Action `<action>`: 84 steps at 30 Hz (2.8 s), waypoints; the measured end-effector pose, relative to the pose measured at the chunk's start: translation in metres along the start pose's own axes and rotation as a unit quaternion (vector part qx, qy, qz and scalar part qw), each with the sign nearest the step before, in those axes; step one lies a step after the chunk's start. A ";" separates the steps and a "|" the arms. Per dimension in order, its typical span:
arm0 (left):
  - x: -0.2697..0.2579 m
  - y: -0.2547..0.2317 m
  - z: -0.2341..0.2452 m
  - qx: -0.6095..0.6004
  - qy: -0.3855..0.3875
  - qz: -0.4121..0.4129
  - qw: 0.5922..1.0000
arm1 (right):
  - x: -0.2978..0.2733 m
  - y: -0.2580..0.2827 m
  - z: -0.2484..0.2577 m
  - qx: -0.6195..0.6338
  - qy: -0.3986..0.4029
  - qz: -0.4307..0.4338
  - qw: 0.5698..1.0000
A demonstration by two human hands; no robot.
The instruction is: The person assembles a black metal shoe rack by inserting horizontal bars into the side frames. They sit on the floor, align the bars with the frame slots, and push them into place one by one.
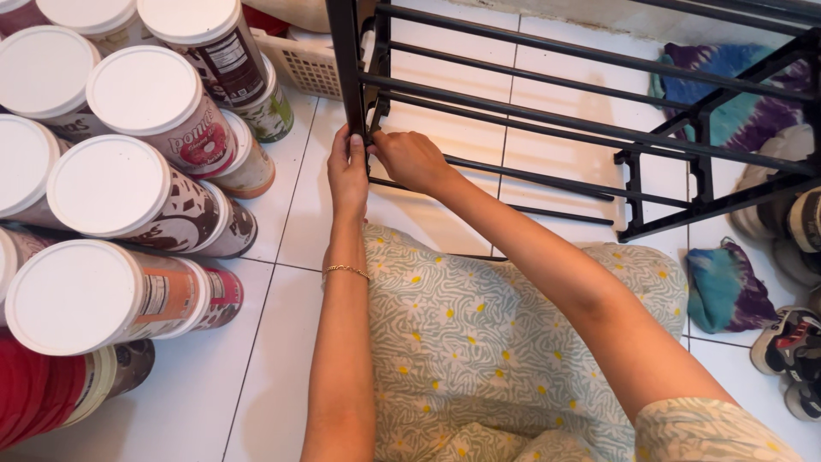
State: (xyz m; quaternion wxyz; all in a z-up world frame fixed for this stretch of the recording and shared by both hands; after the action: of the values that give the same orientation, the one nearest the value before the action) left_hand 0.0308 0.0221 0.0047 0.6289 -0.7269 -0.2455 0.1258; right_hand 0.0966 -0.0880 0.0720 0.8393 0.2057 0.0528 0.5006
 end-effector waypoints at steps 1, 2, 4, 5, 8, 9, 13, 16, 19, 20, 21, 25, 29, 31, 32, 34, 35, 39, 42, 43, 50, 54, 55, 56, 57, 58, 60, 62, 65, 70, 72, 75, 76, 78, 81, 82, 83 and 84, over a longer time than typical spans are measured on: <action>0.000 0.001 0.000 0.007 -0.004 0.005 1.000 | 0.000 -0.001 0.000 0.001 0.004 -0.003 1.000; 0.000 0.001 0.000 0.014 -0.007 0.010 1.000 | 0.001 -0.003 -0.001 0.012 0.012 -0.008 1.000; -0.001 0.000 0.000 0.017 -0.010 0.015 1.000 | 0.004 -0.007 -0.001 0.034 0.029 -0.018 0.999; -0.002 -0.001 0.000 0.012 -0.009 0.013 1.000 | 0.005 -0.009 -0.001 0.051 0.038 -0.015 0.998; -0.001 -0.005 0.001 0.012 -0.010 0.022 1.000 | 0.010 -0.010 0.001 0.089 0.056 -0.007 0.994; -0.002 -0.006 0.000 0.013 -0.011 0.027 0.999 | 0.010 -0.010 0.002 0.092 0.056 -0.005 0.994; -0.006 -0.012 -0.002 0.031 -0.017 0.031 0.999 | 0.004 -0.004 -0.001 0.011 0.040 -0.038 0.998; -0.005 -0.016 -0.003 0.025 -0.018 0.050 0.998 | 0.003 0.003 -0.003 -0.010 0.010 -0.018 1.000; -0.005 -0.016 -0.003 0.023 -0.022 0.041 0.999 | 0.002 -0.002 -0.006 -0.001 0.015 -0.031 0.999; -0.004 -0.014 -0.002 0.023 -0.023 0.032 0.999 | 0.002 -0.005 -0.006 0.014 0.021 -0.034 0.999; -0.004 -0.009 -0.001 0.024 -0.024 0.022 0.999 | 0.003 -0.008 -0.007 0.029 0.027 -0.037 0.999; 0.002 0.028 0.007 0.036 -0.021 0.010 0.999 | 0.011 -0.010 -0.006 0.077 0.036 -0.005 0.996; 0.023 0.065 0.022 -0.004 -0.015 0.080 0.997 | 0.010 -0.005 -0.002 0.048 -0.001 0.018 0.999; 0.021 0.052 0.024 0.110 -0.018 -0.075 0.991 | -0.024 -0.012 0.004 0.041 -0.075 0.005 0.996; 0.016 0.034 0.020 0.412 -0.047 -0.195 0.889 | -0.047 -0.019 0.008 0.033 -0.109 -0.025 0.993; -0.002 0.021 0.023 0.260 -0.166 -0.135 0.942 | -0.127 -0.037 0.016 0.159 -0.209 -0.093 0.960; -0.020 0.017 0.009 0.184 -0.198 -0.127 0.954 | -0.171 -0.047 0.021 0.220 -0.260 -0.119 0.933; -0.084 0.006 -0.128 0.019 0.045 -0.165 0.985 | -0.371 -0.121 0.053 0.144 -0.586 -0.323 0.729; -0.126 0.006 -0.267 0.200 0.216 -0.173 0.940 | -0.437 -0.183 0.077 0.085 -0.589 -0.336 0.730; -0.135 0.001 -0.316 0.291 0.271 -0.271 0.877 | -0.443 -0.200 0.082 0.066 -0.560 -0.354 0.746; -0.143 0.027 -0.469 0.464 0.519 -0.122 0.707 | -0.440 -0.237 0.076 0.176 -0.417 -0.471 0.757; -0.132 0.030 -0.477 0.397 0.532 -0.123 0.738 | -0.439 -0.220 0.088 0.107 -0.446 -0.413 0.787; -0.130 0.030 -0.478 0.391 0.530 -0.130 0.741 | -0.437 -0.219 0.090 0.094 -0.451 -0.405 0.790; -0.132 0.029 -0.476 0.385 0.527 -0.132 0.746 | -0.437 -0.216 0.091 0.082 -0.451 -0.398 0.795; -0.135 0.029 -0.475 0.386 0.526 -0.127 0.747 | -0.438 -0.214 0.089 0.083 -0.449 -0.403 0.793; -0.133 0.026 -0.474 0.386 0.522 -0.126 0.750 | -0.434 -0.214 0.091 0.083 -0.450 -0.404 0.792; -0.132 0.017 -0.472 0.390 0.517 -0.128 0.751 | -0.429 -0.213 0.094 0.088 -0.447 -0.407 0.791; -0.135 0.009 -0.470 0.393 0.515 -0.132 0.750 | -0.427 -0.211 0.096 0.099 -0.440 -0.413 0.791; -0.142 0.003 -0.468 0.387 0.513 -0.124 0.756 | -0.431 -0.208 0.098 0.098 -0.432 -0.423 0.791; -0.139 0.000 -0.465 0.394 0.515 -0.120 0.752 | -0.424 -0.204 0.100 0.109 -0.428 -0.418 0.794; -0.139 0.001 -0.466 0.393 0.516 -0.116 0.752 | -0.424 -0.201 0.102 0.109 -0.422 -0.421 0.795; -0.137 0.002 -0.469 0.383 0.512 -0.113 0.760 | -0.424 -0.198 0.107 0.112 -0.415 -0.428 0.795; -0.137 0.003 -0.469 0.385 0.513 -0.105 0.760 | -0.423 -0.196 0.109 0.116 -0.414 -0.428 0.795; -0.136 0.004 -0.468 0.382 0.511 -0.108 0.763 | -0.421 -0.194 0.110 0.115 -0.412 -0.428 0.796; -0.138 0.004 -0.465 0.370 0.501 -0.131 0.771 | -0.420 -0.192 0.111 0.105 -0.407 -0.431 0.798; -0.138 0.003 -0.465 0.370 0.500 -0.133 0.772 | -0.419 -0.193 0.111 0.105 -0.406 -0.433 0.798; -0.137 0.002 -0.466 0.370 0.498 -0.135 0.772 | -0.418 -0.193 0.111 0.104 -0.404 -0.435 0.798; -0.137 0.000 -0.466 0.371 0.499 -0.127 0.773 | -0.417 -0.193 0.112 0.099 -0.404 -0.434 0.799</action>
State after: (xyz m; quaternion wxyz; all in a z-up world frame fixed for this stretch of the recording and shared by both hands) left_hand 0.1438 -0.4462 0.0697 0.8942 -0.3601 0.0782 -0.2541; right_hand 0.0817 -0.5605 0.0477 0.8889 0.4269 -0.1576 -0.0527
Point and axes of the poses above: each hand's wrist, its own x-axis towards the middle knuckle, its own z-axis out of the back of the hand, y = z × x, the point moved 4 cm from there along x, towards the middle knuckle, and after that the axes turned 7 degrees about y, right-handed, at the moved point
